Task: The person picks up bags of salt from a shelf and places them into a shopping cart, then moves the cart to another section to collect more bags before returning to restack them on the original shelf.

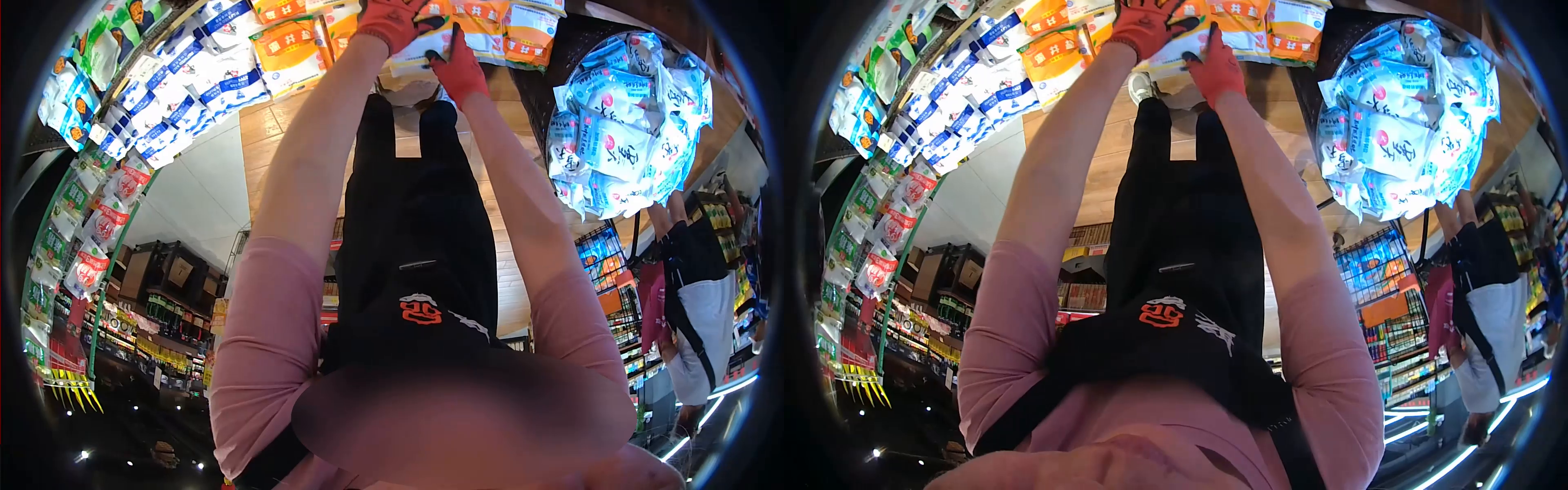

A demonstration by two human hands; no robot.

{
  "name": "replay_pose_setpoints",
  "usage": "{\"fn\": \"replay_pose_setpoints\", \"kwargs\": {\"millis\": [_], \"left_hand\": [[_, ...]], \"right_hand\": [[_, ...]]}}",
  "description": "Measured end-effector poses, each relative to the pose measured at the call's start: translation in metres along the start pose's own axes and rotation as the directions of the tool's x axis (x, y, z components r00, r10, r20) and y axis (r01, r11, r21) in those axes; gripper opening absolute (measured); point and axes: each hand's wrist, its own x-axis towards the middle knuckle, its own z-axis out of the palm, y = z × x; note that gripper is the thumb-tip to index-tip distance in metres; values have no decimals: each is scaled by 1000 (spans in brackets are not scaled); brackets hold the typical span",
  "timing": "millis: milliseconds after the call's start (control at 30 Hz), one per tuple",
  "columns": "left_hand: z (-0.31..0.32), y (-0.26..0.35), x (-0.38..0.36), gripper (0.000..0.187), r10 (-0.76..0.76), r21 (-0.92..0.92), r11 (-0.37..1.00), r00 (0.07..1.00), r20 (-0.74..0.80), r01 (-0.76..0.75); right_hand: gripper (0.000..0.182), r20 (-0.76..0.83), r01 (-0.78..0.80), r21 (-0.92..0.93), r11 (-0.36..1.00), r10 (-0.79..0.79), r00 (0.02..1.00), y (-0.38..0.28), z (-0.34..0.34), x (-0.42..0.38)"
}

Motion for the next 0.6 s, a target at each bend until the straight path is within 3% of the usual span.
{"fn": "replay_pose_setpoints", "kwargs": {"millis": [67,133,167,200,267,333,367,400,433,467,533,600], "left_hand": [[-3,6,0,67,-4,138,991,1000,18,2],[10,6,-14,65,-48,132,988,974,-221,78],[10,9,-33,64,-57,84,993,960,-276,83],[8,17,-66,63,-67,31,996,945,-321,81],[9,21,-136,66,-129,-88,989,977,-170,115],[33,12,-234,70,-217,-15,976,975,48,218],[29,11,-284,70,-262,38,965,946,189,260],[21,7,-335,70,-333,23,936,866,374,350],[-6,6,-367,69,-427,86,850,585,690,520],[6,-11,-422,67,-505,173,770,421,753,614],[122,-124,-570,57,-390,153,864,445,806,480],[58,-133,-550,53,-335,193,927,474,815,323]], "right_hand": [[77,87,-57,-33,998,59,994,0,-2,2],[76,126,-32,-27,999,35,991,3,-11,6],[73,8,21,-150,988,-20,1000,7,-11,-4],[72,1,60,-114,992,-60,998,16,-15,-19],[70,-41,141,-41,989,-142,989,38,-35,-53],[66,27,44,-12,999,-44,999,72,-53,-105],[64,116,-69,129,989,54,992,89,-68,-135],[61,129,-193,115,974,178,976,102,-83,-172],[58,128,-319,90,943,307,943,131,-86,-207],[54,57,-389,80,918,386,921,164,-84,-246],[56,-43,-591,165,790,605,795,220,-72,-331],[52,-47,-720,400,568,797,603,246,-50,-418]]}}
